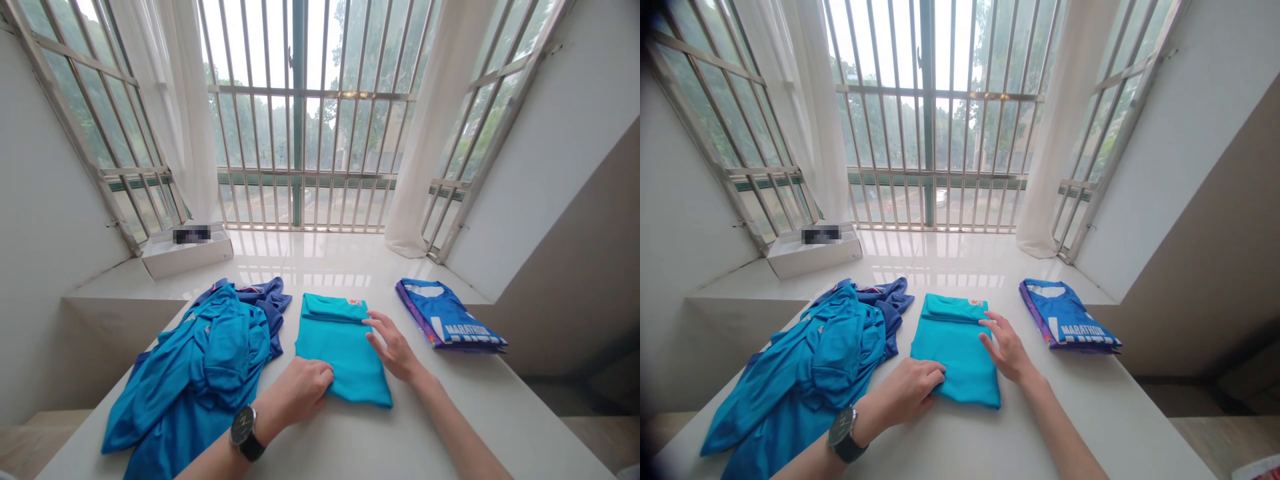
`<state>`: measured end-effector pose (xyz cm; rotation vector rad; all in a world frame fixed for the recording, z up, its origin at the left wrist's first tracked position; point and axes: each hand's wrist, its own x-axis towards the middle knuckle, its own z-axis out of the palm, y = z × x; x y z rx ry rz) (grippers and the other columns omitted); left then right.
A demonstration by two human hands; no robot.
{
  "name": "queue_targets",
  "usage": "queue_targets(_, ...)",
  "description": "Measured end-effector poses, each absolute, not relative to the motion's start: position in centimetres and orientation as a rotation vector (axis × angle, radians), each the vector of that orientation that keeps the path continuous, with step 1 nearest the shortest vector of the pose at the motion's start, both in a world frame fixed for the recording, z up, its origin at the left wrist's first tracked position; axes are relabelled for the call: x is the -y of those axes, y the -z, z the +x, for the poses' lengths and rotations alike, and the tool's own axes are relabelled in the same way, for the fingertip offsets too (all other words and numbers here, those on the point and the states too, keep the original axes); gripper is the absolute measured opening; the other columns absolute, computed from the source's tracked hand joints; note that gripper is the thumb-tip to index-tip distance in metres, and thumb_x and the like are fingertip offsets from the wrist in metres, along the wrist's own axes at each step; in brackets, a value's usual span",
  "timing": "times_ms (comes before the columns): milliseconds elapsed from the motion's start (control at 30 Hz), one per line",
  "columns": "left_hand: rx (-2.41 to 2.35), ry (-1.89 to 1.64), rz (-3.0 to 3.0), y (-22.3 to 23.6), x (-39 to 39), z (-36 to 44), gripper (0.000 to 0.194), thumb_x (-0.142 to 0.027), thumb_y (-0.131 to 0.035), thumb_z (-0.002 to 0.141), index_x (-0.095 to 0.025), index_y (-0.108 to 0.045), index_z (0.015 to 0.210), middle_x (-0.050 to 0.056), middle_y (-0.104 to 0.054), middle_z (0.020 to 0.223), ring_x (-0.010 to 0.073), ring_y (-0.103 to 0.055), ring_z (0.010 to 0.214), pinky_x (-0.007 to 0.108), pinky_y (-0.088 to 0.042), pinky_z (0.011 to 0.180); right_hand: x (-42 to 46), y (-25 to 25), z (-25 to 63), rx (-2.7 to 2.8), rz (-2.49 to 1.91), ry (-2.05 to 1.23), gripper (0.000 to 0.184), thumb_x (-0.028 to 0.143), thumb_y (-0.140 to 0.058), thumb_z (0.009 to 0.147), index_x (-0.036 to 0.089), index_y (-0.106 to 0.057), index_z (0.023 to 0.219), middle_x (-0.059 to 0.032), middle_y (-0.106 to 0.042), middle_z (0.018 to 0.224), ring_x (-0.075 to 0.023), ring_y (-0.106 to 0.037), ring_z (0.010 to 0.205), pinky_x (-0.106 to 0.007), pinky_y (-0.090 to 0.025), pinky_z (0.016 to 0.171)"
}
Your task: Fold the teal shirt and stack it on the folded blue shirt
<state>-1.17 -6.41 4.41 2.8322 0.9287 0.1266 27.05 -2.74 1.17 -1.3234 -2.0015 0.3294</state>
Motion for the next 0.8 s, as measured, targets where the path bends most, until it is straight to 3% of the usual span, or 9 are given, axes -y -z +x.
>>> queue_targets(233,-1.104,-0.219,2.768,-3.7,6.1,-0.5,0.015,-0.014,-0.057,0.079,-0.02,-0.06,0.092,0.005,-0.071,0.089,0.0227,-0.067,0.081,0.027,-0.045,0.068,6.2,-4.0,23.6,2.268,-1.082,-0.844,0.043,0.059,-0.057,0.088,0.022,-0.069,0.108,-0.0069,-0.07,0.104,-0.023,-0.064,0.096,-0.036,-0.048,0.089)
queue_targets(467,-1.15,-0.253,2.581,-4.9,3.8,-0.1,0.018,-0.02,-0.059,0.074,-0.023,-0.066,0.091,0.001,-0.071,0.08,0.0181,-0.062,0.072,0.024,-0.037,0.062,7.1,-4.7,22.8,2.357,-1.141,-0.871,0.057,0.058,-0.078,0.067,0.023,-0.067,0.109,-0.006,-0.067,0.108,-0.0255,-0.061,0.099,-0.036,-0.046,0.089)
queue_targets(600,-1.103,-0.219,2.461,-5.4,1.5,0.4,0.015,-0.021,-0.059,0.068,-0.02,-0.067,0.081,0.0,-0.064,0.07,0.0144,-0.052,0.063,0.023,-0.033,0.055,7.3,-4.6,23.0,2.393,-1.212,-0.791,0.057,0.054,-0.08,0.066,0.022,-0.064,0.11,-0.0057,-0.065,0.105,-0.0262,-0.06,0.097,-0.036,-0.047,0.087)
queue_targets(800,-1.061,-0.29,2.165,-4.0,-0.5,0.3,0.016,-0.024,-0.058,0.064,-0.016,-0.065,0.075,-0.003,-0.051,0.061,0.0127,-0.044,0.061,0.022,-0.03,0.052,7.4,-4.3,23.2,2.384,-1.231,-0.67,0.047,0.028,-0.073,0.07,0.024,-0.058,0.114,-0.0067,-0.055,0.122,-0.022,-0.06,0.098,-0.032,-0.047,0.087)
